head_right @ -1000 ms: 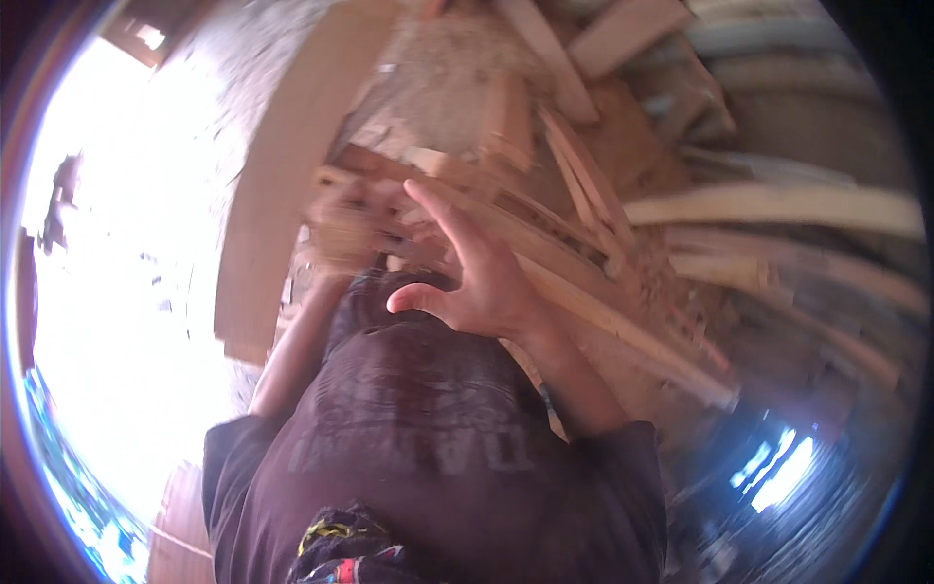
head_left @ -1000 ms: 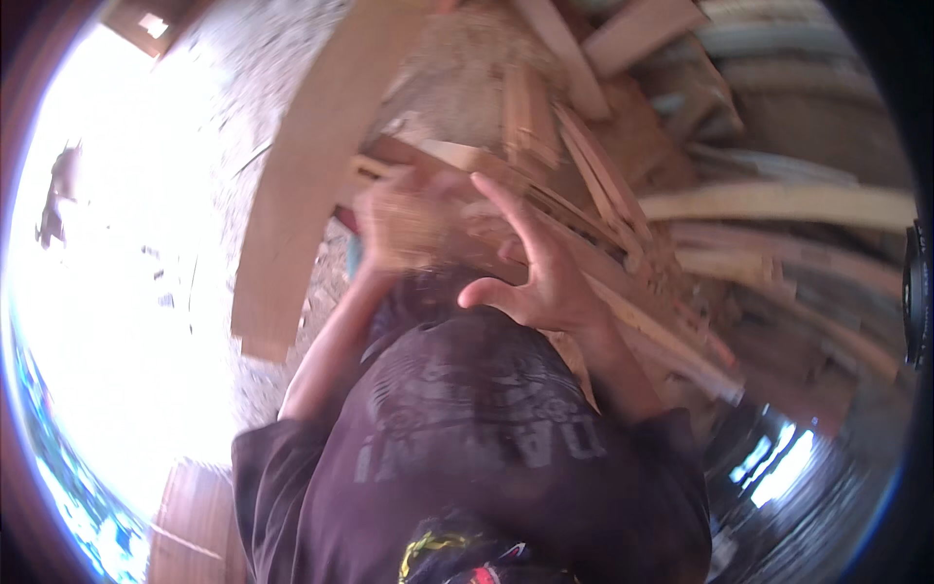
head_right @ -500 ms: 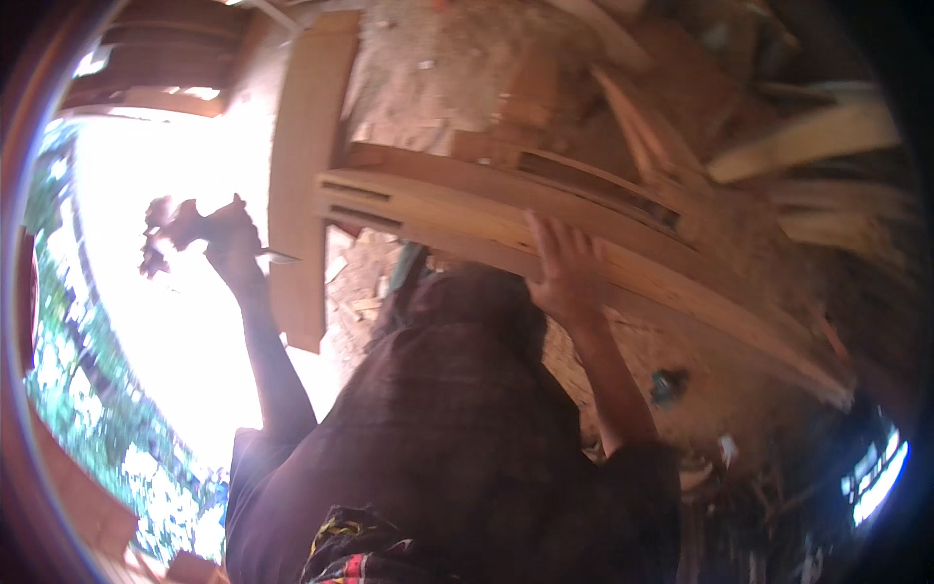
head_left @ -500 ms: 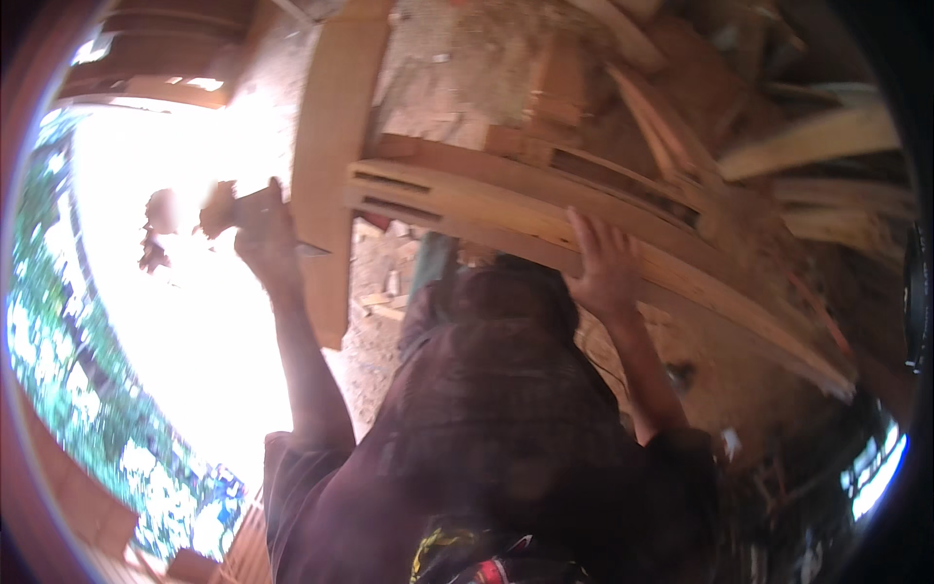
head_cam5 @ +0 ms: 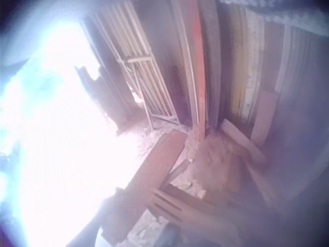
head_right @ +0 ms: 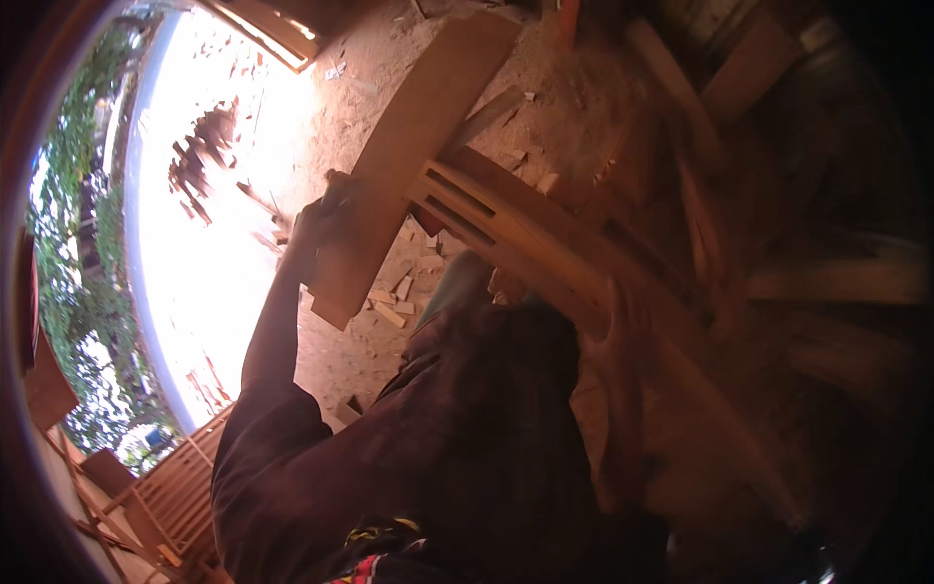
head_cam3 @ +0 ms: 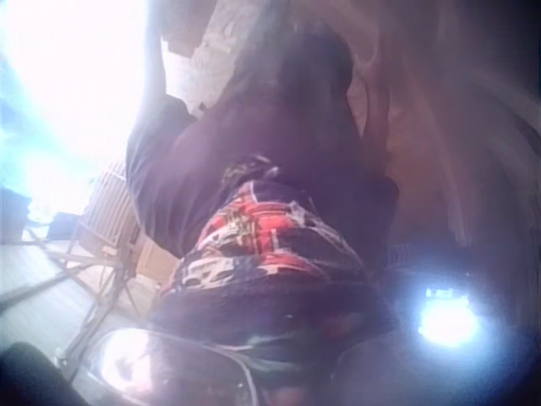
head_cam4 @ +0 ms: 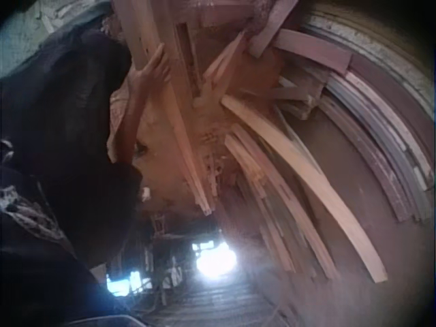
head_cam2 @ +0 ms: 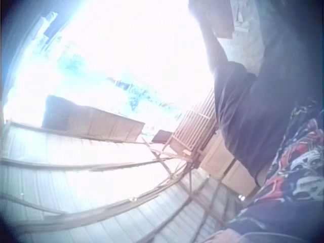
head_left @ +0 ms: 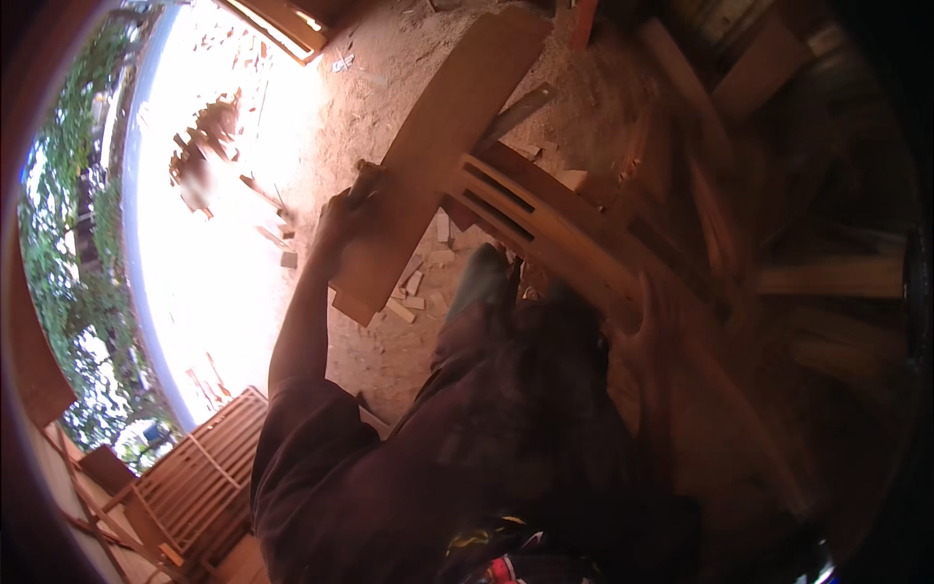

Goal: The person selects a wooden plank and uses a hand chisel and mallet to carve and shape it. They repeatedly strike the chisel to remove wood shavings and refine the plank's surface.

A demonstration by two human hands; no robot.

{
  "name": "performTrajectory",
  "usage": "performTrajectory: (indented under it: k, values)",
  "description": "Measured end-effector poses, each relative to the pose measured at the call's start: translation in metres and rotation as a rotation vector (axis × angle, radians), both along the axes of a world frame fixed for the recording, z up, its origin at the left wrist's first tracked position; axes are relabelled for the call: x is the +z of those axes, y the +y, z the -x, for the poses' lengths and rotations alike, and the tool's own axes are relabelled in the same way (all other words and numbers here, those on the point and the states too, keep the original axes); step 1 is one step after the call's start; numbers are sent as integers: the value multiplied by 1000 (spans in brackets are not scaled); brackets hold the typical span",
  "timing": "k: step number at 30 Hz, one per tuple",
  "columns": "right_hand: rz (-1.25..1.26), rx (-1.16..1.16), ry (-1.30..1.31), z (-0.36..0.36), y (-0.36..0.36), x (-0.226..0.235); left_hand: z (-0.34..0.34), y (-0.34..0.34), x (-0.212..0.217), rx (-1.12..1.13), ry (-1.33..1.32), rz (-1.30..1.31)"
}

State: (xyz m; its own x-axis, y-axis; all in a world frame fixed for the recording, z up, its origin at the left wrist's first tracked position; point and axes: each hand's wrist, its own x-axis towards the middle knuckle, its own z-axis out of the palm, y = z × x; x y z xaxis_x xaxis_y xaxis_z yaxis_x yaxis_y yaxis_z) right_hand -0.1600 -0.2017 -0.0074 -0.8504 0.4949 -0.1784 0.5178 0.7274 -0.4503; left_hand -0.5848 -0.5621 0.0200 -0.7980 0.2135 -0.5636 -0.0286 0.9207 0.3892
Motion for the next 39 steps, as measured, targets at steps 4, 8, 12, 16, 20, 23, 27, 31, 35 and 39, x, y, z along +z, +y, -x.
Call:
performTrajectory:
  k: [4, 8, 12, 16, 20, 23, 27, 31, 35, 39]
  values:
    - [-28, -18, 39, 26, 2, 20, 32, 5, -18, -99, -250, 82]
    - [10, -81, -70, 19, 7, -2, 40, -14, -51, -208, -348, -270]
    - [-137, -214, -478, 31, 9, 1, 26, -19, -61, -110, -337, -475]
    - [-130, -313, -561, 53, -9, 17, 3, -7, -26, -232, -58, -558]
    - [-151, -337, -638, 75, -20, 22, -35, 10, -10, -327, 272, -655]
    - [-182, -356, -708, 87, -23, 23, -33, 7, -3, -397, 200, -641]
    - [-283, -378, -769, 79, -25, 18, -15, 1, -11, -367, 148, -690]
    - [-501, -76, -403, 136, -78, 31, 25, -13, -3, -154, -116, -721]
    - [54, -83, -135, 187, -152, 21, 36, -38, -11, -107, -130, -703]
    - [796, -306, -59, 245, -231, -40, 42, -60, 11, -50, -70, -690]
